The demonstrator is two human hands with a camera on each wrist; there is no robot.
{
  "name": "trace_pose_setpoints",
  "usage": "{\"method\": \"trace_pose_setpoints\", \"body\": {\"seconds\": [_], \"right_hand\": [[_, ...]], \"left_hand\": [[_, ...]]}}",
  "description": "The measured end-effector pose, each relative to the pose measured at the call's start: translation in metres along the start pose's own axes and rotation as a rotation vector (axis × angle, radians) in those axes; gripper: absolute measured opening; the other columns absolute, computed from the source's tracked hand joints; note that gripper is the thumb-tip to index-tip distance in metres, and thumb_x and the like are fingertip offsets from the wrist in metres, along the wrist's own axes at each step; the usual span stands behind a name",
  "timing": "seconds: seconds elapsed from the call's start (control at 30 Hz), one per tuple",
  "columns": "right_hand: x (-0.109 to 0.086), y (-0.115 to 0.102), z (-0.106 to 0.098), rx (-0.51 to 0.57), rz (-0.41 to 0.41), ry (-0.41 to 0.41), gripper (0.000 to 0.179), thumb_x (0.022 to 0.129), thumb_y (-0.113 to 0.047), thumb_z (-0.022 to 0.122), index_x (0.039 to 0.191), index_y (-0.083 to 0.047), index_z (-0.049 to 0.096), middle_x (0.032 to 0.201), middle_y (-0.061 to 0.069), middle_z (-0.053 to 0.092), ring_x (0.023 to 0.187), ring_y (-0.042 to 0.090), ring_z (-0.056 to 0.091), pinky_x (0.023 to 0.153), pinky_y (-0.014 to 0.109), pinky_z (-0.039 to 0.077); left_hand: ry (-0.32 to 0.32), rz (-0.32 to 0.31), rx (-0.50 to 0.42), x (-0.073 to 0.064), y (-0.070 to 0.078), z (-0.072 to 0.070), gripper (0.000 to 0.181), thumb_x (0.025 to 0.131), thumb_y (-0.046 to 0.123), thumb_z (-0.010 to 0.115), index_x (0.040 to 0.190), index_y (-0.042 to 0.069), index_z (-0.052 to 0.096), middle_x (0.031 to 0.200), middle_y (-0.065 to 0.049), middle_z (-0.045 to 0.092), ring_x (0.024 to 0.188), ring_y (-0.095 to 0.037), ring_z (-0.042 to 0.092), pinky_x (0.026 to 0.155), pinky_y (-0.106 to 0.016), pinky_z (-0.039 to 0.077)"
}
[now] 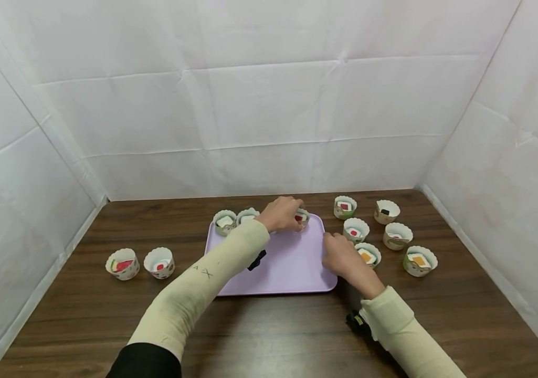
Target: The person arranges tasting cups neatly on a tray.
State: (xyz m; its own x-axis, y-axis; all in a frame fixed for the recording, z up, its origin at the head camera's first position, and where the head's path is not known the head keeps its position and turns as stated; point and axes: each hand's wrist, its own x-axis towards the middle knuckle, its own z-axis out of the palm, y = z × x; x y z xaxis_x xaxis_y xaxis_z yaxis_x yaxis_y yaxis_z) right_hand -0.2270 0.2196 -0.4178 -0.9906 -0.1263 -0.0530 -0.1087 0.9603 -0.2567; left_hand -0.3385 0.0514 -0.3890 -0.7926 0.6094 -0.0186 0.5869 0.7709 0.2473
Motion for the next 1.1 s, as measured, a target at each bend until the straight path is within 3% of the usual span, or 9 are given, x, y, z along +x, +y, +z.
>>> {"method": "trace_pose_setpoints", "body": {"seconds": [0.4, 0.6, 0.87, 1.1], "right_hand": [[0.0, -0.002, 0.001, 0.004, 0.011, -0.012, 0.045, 0.083, 0.001, 0.063, 0.125, 0.015, 0.059, 0.113, 0.031, 0.065, 0.102, 0.043, 0.064, 0.083, 0.057, 0.057], [0.001, -0.003, 0.001, 0.006, 0.015, -0.009, 0.044, 0.083, 0.001, 0.062, 0.124, 0.015, 0.059, 0.113, 0.031, 0.065, 0.101, 0.043, 0.064, 0.082, 0.056, 0.057], [0.0, -0.004, 0.003, 0.021, 0.01, -0.015, 0.047, 0.083, 0.001, 0.063, 0.127, 0.015, 0.058, 0.114, 0.032, 0.064, 0.102, 0.042, 0.064, 0.082, 0.056, 0.058], [0.001, -0.003, 0.002, 0.013, 0.018, -0.008, 0.046, 0.083, 0.001, 0.061, 0.126, 0.015, 0.059, 0.112, 0.031, 0.064, 0.101, 0.042, 0.063, 0.083, 0.056, 0.057]], "left_hand": [[-0.003, -0.001, 0.0, 0.0, -0.001, 0.001, 0.056, 0.091, 0.031, 0.076, 0.141, 0.011, 0.06, 0.131, -0.005, 0.068, 0.106, -0.019, 0.058, 0.088, -0.034, 0.053], [-0.01, 0.001, -0.009, 0.0, -0.002, 0.0, 0.06, 0.092, 0.035, 0.075, 0.145, 0.013, 0.057, 0.139, -0.007, 0.062, 0.125, -0.025, 0.056, 0.102, -0.04, 0.053], [0.035, 0.012, -0.149, -0.009, -0.008, -0.015, 0.069, 0.089, 0.042, 0.079, 0.147, 0.013, 0.054, 0.149, -0.01, 0.056, 0.14, -0.03, 0.051, 0.118, -0.044, 0.045], [0.092, 0.013, -0.29, -0.027, -0.016, -0.04, 0.065, 0.092, 0.041, 0.076, 0.145, 0.011, 0.055, 0.146, -0.015, 0.055, 0.135, -0.033, 0.054, 0.112, -0.048, 0.049]]}}
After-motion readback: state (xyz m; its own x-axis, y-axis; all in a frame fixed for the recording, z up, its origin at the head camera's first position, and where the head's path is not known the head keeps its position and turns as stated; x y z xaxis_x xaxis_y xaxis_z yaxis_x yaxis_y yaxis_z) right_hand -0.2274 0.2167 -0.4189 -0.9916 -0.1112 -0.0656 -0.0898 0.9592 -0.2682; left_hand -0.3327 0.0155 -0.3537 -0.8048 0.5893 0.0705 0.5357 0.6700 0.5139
